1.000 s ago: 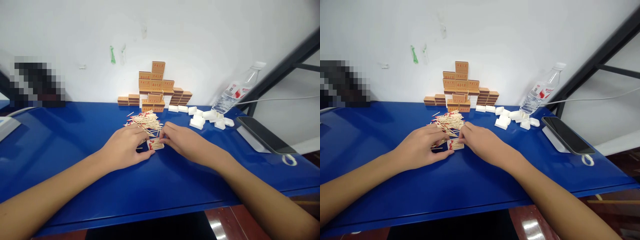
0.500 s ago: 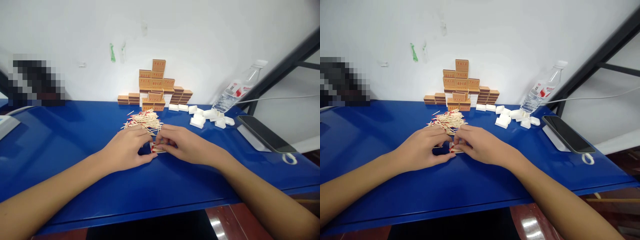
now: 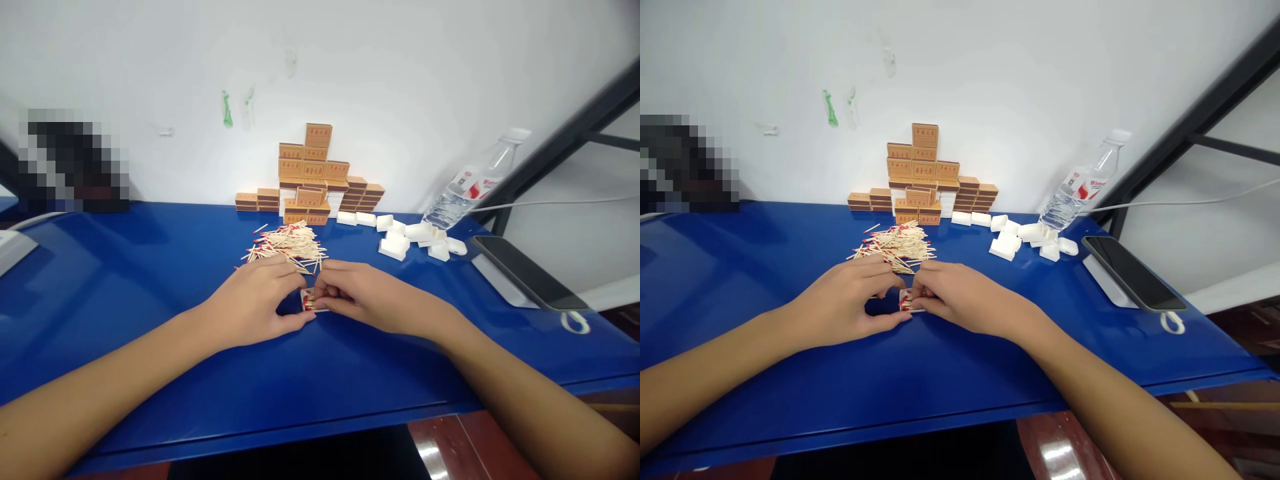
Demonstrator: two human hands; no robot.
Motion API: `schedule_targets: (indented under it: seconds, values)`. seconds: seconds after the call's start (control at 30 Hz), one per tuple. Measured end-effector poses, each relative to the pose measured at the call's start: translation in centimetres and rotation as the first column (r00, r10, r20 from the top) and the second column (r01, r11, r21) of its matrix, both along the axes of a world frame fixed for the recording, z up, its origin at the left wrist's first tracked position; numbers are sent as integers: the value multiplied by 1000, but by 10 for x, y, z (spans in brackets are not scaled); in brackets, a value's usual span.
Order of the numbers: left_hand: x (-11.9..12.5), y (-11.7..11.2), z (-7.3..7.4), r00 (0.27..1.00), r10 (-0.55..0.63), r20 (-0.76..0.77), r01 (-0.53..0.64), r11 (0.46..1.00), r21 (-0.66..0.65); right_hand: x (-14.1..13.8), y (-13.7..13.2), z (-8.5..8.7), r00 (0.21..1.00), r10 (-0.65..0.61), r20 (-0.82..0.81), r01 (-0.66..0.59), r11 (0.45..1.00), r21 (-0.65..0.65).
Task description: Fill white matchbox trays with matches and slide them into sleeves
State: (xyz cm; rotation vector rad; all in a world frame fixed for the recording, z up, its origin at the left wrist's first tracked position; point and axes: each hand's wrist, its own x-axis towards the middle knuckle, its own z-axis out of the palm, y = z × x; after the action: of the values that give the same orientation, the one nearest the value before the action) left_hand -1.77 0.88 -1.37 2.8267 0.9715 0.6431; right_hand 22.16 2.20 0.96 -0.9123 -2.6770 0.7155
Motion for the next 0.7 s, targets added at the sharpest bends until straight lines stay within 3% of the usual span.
schedule_targets:
  seconds: [0.5,0.7]
  values:
    - [0,1,-1,1000,10,-6,-10,1000,8,8,1,4,997,-16,79,12,999,48]
    - [-1,0,-2,1000,4,0,-4,1000,8,6,1,2,999,-22,39,19,998,57]
